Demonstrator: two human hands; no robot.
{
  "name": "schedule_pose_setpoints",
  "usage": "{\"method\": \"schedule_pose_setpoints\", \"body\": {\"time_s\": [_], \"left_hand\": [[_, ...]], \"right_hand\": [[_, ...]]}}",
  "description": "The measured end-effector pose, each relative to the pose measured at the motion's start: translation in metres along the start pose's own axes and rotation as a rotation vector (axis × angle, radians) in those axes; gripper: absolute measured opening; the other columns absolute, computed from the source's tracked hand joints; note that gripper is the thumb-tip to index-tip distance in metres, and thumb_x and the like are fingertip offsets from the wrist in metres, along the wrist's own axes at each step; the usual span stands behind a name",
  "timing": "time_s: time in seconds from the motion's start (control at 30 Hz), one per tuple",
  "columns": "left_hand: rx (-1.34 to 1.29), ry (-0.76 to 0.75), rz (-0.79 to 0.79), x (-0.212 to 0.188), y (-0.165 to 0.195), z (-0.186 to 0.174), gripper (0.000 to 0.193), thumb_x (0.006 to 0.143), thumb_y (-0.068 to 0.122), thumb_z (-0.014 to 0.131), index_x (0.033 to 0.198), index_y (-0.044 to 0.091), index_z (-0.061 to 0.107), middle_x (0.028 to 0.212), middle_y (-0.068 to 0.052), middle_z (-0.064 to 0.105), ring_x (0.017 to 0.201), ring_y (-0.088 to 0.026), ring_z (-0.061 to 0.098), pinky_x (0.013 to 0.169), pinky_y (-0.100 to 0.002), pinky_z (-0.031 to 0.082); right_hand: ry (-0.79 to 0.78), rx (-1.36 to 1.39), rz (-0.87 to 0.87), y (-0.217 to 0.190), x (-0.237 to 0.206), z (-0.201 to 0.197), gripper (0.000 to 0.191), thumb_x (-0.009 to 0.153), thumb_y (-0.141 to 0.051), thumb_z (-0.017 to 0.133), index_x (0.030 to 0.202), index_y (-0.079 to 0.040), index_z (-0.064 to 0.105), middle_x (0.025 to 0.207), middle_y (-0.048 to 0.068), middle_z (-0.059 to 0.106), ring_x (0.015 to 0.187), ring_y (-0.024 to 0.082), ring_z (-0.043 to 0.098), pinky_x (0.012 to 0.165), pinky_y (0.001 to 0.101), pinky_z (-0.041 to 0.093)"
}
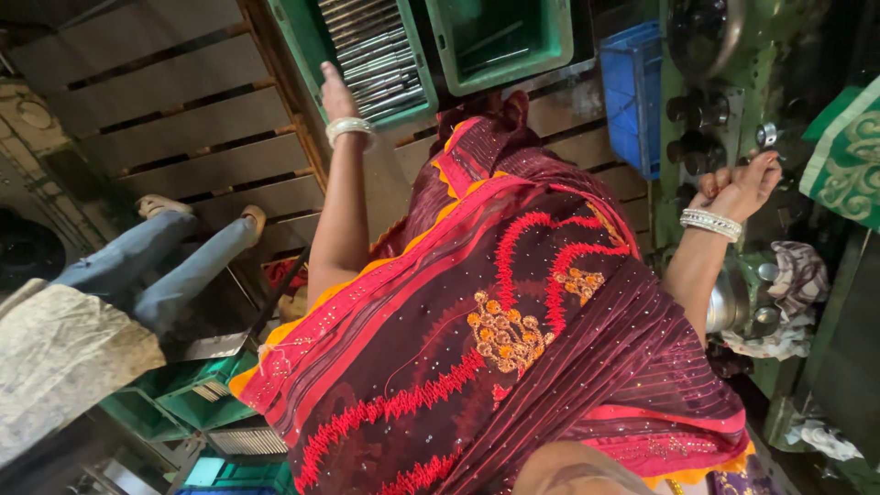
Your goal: The person operates a metal polishing machine, repeatedly inserting metal rods into the grinding wheel and adjusting the machine's levers. The person retrieves rods from a green bin, processes them one by one, and places them back into the bin.
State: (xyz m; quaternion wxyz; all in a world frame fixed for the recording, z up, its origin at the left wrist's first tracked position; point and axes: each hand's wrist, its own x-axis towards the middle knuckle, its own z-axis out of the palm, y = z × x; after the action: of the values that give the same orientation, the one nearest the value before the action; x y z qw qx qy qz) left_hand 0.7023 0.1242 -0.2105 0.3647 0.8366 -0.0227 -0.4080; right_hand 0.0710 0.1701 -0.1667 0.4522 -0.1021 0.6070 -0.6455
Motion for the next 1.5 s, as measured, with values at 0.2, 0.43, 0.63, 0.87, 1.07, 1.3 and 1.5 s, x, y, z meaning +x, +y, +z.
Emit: {"method": "schedule_pose_setpoints", "body": {"time_s": [0.2,0.43,0.63,0.87,1.07,1.3,1.5], "left_hand": [[-0.249,-0.251,-0.083,0.017,-0.002,-0.014,0.111,0.086,0.086,0.035,0.164,0.008,0.018,0.171,-0.017,0.019,0.156,-0.033,0.023,0.124,-0.043,0.020],[0.231,-0.102,-0.110,0.020,-0.001,0.001,0.101,0.093,0.083,0.026,0.153,0.004,0.047,0.160,-0.024,0.042,0.147,-0.040,0.041,0.121,-0.044,0.031],[0.764,-0.119,0.181,0.025,0.013,-0.012,0.055,0.097,0.041,0.047,0.134,0.003,0.060,0.129,-0.028,0.066,0.122,-0.045,0.062,0.104,-0.050,0.049],[1.253,-0.184,0.384,0.022,0.012,-0.010,0.058,0.092,0.005,0.059,0.143,-0.005,0.036,0.115,-0.030,0.067,0.109,-0.043,0.066,0.092,-0.047,0.054],[1.322,-0.239,0.479,0.033,0.011,-0.012,0.055,0.092,0.006,0.063,0.141,-0.004,0.041,0.115,-0.029,0.068,0.108,-0.044,0.067,0.090,-0.049,0.055],[1.257,-0.118,0.699,0.024,-0.001,-0.013,0.022,0.095,0.010,0.070,0.116,0.013,0.064,0.101,-0.023,0.073,0.096,-0.046,0.066,0.080,-0.053,0.055],[1.193,-0.154,0.879,0.004,-0.005,-0.008,0.034,0.081,0.032,0.088,0.102,0.013,0.069,0.101,-0.019,0.071,0.104,-0.040,0.064,0.104,-0.049,0.050]], "right_hand": [[-0.012,-0.030,-0.040,-0.007,0.001,-0.005,0.026,0.110,-0.033,0.069,0.108,-0.010,0.057,0.064,-0.003,0.029,0.047,0.009,0.022,0.043,0.0270,0.016],[-0.019,-0.032,-0.065,-0.004,-0.007,-0.008,0.028,0.108,-0.034,0.071,0.109,-0.011,0.056,0.064,-0.003,0.030,0.048,0.009,0.024,0.044,0.0273,0.018],[0.015,-0.054,-0.010,0.000,-0.011,-0.007,0.030,0.110,-0.035,0.070,0.110,-0.009,0.057,0.069,-0.001,0.033,0.051,0.011,0.028,0.046,0.0282,0.020],[-0.008,-0.113,-0.044,0.003,-0.009,0.002,0.028,0.110,-0.034,0.071,0.109,-0.011,0.055,0.071,-0.001,0.035,0.050,0.011,0.028,0.045,0.0278,0.020],[0.004,-0.126,-0.048,0.005,-0.013,0.005,0.025,0.109,-0.034,0.068,0.109,-0.012,0.056,0.072,0.000,0.038,0.048,0.010,0.028,0.043,0.0279,0.021],[0.020,-0.087,-0.016,0.013,-0.012,0.007,0.018,0.112,-0.029,0.066,0.112,-0.014,0.057,0.078,0.001,0.044,0.052,0.011,0.032,0.045,0.0285,0.024],[-0.024,-0.135,-0.036,0.010,-0.005,0.017,0.018,0.113,-0.026,0.069,0.110,-0.015,0.055,0.079,0.001,0.044,0.052,0.011,0.033,0.045,0.0288,0.024]]}}
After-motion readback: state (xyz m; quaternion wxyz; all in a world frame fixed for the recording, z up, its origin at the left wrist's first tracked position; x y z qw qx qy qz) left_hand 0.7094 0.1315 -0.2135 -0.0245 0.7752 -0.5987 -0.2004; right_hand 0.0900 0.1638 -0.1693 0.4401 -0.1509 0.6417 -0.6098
